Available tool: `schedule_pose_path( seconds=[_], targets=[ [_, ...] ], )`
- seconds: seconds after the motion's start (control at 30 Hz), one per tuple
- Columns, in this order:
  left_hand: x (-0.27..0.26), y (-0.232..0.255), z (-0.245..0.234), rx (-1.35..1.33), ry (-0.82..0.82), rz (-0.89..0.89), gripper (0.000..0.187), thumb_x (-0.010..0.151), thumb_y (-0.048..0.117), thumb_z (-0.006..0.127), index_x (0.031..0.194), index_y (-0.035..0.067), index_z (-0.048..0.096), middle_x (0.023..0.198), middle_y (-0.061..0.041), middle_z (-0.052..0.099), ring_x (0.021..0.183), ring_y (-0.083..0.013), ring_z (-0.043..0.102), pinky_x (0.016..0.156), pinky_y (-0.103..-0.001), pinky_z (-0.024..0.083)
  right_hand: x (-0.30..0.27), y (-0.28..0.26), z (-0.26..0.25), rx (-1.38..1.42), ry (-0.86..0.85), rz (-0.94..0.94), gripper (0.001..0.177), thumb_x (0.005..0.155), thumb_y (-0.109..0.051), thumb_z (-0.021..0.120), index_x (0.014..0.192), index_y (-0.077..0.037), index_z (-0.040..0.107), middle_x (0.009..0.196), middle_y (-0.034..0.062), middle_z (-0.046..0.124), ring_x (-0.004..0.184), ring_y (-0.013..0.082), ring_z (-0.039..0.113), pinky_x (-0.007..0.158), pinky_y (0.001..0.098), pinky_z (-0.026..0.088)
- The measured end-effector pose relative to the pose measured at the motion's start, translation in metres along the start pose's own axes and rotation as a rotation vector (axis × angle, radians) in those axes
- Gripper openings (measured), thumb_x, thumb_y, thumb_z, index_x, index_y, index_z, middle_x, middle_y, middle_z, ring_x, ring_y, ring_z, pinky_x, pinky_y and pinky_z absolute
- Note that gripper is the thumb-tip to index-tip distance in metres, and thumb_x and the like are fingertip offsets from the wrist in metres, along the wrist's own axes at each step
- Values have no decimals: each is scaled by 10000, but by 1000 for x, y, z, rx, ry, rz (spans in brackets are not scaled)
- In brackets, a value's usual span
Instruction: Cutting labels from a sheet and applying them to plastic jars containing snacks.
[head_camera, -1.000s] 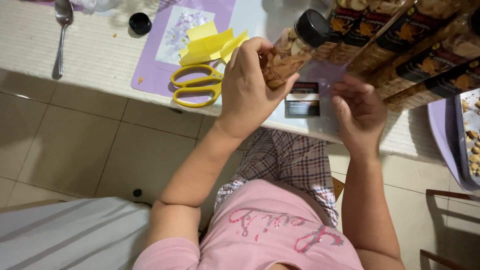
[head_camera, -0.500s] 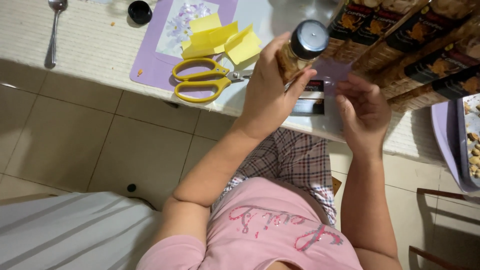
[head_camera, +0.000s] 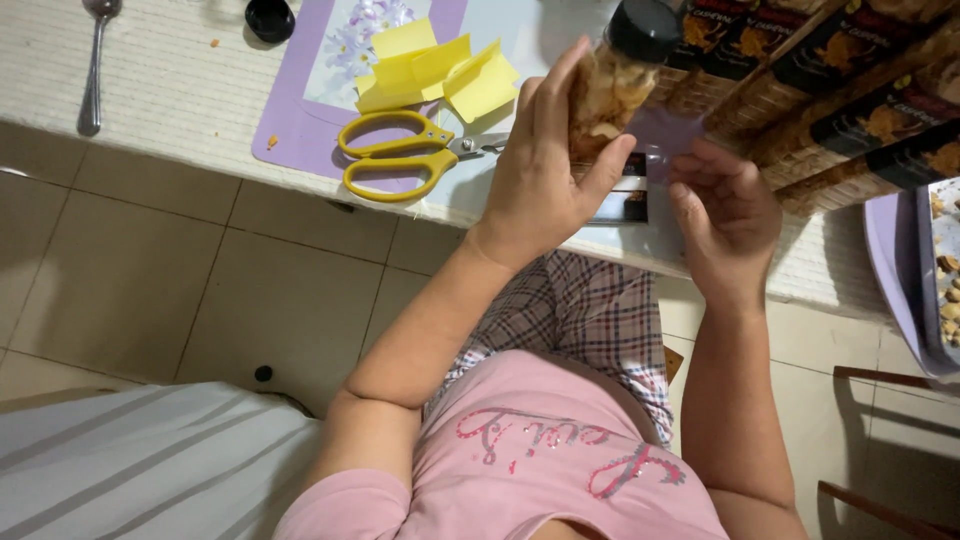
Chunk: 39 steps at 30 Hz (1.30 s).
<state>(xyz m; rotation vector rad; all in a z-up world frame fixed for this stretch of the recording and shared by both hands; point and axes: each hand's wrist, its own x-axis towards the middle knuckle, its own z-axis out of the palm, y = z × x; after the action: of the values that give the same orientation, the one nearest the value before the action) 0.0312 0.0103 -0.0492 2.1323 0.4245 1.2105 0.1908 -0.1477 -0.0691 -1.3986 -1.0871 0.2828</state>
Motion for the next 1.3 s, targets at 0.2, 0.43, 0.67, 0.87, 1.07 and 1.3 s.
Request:
schedule_pose_path(
  seconds=[0.2,0.43,0.67,0.87,1.07,1.3],
  targets=[
    [-2,-7,4,-63,5,-54,812,1095,343,740,1645,63,214,1603,-178,457,1497,-335,485,1338,-503,526,1,0,0,-11,-10,-14,345,1101,-38,707,1412,35,576,1273,184,686,1191,248,687,1076,343,598],
    [-3,-6,1,-120,-6,-121,837,1064,477,713,1647,108,240,1522,-160,495,1466,-289,504,1282,-467,545,1,-1,1,-65,-8,7,366,1089,-32,720,1420,48,586,1262,182,696,1164,225,683,1044,306,578],
    [-5,-20,3,-121,3,-49,796,1093,485,704,1666,159,258,1602,-114,475,1470,-285,502,1307,-458,512,12,-21,8,-381,-95,12,388,1033,-107,766,1385,21,665,1260,232,731,1102,299,731,949,358,604],
    [-4,-27,-3,-206,-48,-49,749,1122,443,698,1665,178,254,1568,-133,477,1500,-288,507,1302,-432,474,32,-28,17,-599,-306,-220,497,983,-199,859,1352,83,684,1349,251,674,1274,397,623,1104,479,486],
    [0,-31,-2,-173,-32,-64,757,1111,480,678,1657,147,274,1622,-123,481,1551,-297,472,1346,-465,451,38,-15,16,-652,-341,-366,538,947,-190,920,1359,83,707,1327,236,646,1286,389,587,1151,479,474],
    [-3,-28,-6,-179,-28,-90,762,1107,482,691,1657,149,284,1632,-105,481,1554,-291,470,1344,-464,439,39,-6,9,-629,-351,-226,473,961,-178,897,1358,27,740,1257,220,597,1210,399,594,1064,483,490]
  ],
)
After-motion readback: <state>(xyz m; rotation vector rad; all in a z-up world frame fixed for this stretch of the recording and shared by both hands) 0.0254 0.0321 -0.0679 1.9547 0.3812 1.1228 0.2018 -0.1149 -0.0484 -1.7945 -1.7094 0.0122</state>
